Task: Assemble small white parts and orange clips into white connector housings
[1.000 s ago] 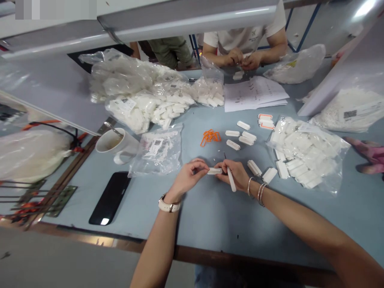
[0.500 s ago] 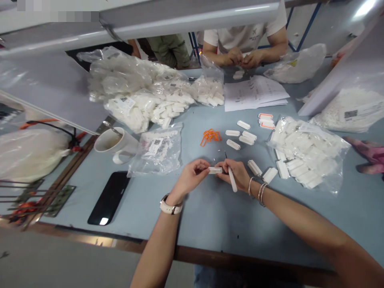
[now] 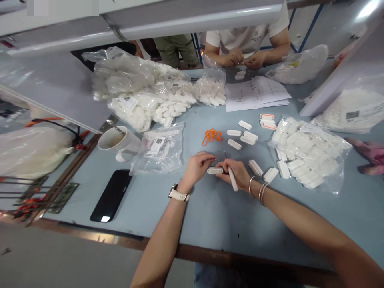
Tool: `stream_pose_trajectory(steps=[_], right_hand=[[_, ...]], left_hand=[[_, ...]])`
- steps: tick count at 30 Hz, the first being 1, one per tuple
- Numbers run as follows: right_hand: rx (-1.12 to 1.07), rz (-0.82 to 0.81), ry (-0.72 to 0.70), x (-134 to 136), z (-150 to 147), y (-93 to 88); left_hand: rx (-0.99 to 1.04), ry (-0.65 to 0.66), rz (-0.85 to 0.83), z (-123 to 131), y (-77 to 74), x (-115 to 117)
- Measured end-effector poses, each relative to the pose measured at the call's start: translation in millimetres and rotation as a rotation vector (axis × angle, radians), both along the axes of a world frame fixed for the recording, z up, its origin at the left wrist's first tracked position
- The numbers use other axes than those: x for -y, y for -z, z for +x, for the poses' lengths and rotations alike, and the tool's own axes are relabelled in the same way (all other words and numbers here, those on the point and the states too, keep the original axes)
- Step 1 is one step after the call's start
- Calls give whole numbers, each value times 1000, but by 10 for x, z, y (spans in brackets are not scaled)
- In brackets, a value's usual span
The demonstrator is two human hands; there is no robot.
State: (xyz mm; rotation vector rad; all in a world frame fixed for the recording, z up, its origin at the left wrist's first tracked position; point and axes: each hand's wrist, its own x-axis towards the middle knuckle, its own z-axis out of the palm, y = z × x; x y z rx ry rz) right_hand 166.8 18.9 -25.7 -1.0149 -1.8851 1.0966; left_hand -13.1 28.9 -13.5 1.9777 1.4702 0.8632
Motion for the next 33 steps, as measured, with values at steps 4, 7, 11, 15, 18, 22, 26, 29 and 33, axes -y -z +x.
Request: stream_pose_trajectory(steps=[4, 7, 11, 15, 18, 22, 26, 29, 33], right_hand=[[29, 18, 10, -2, -6, -1], [37, 22, 12, -3, -14, 13], [25, 5, 7, -2, -20, 21], [24, 1, 0, -6, -9, 20], [22, -4, -2, -11, 1, 21], [1, -16, 4, -14, 5, 24], [1, -32, 10, -15, -1, 31], [1, -43, 23, -17, -4, 35], [-13, -52, 21, -21, 0, 24]], left_hand=[[-165, 91, 59, 13, 60, -63], [-265, 105, 88, -5, 82, -69], [-350, 76, 128, -2, 72, -57], [-372, 36, 135, 14, 75, -60], [-243, 0, 87, -36, 62, -36], [79, -36, -124, -183, -28, 72], [266, 55, -221, -249, -137, 161], [241, 116, -230, -210, -167, 173], [167, 126, -219, -156, -157, 166]])
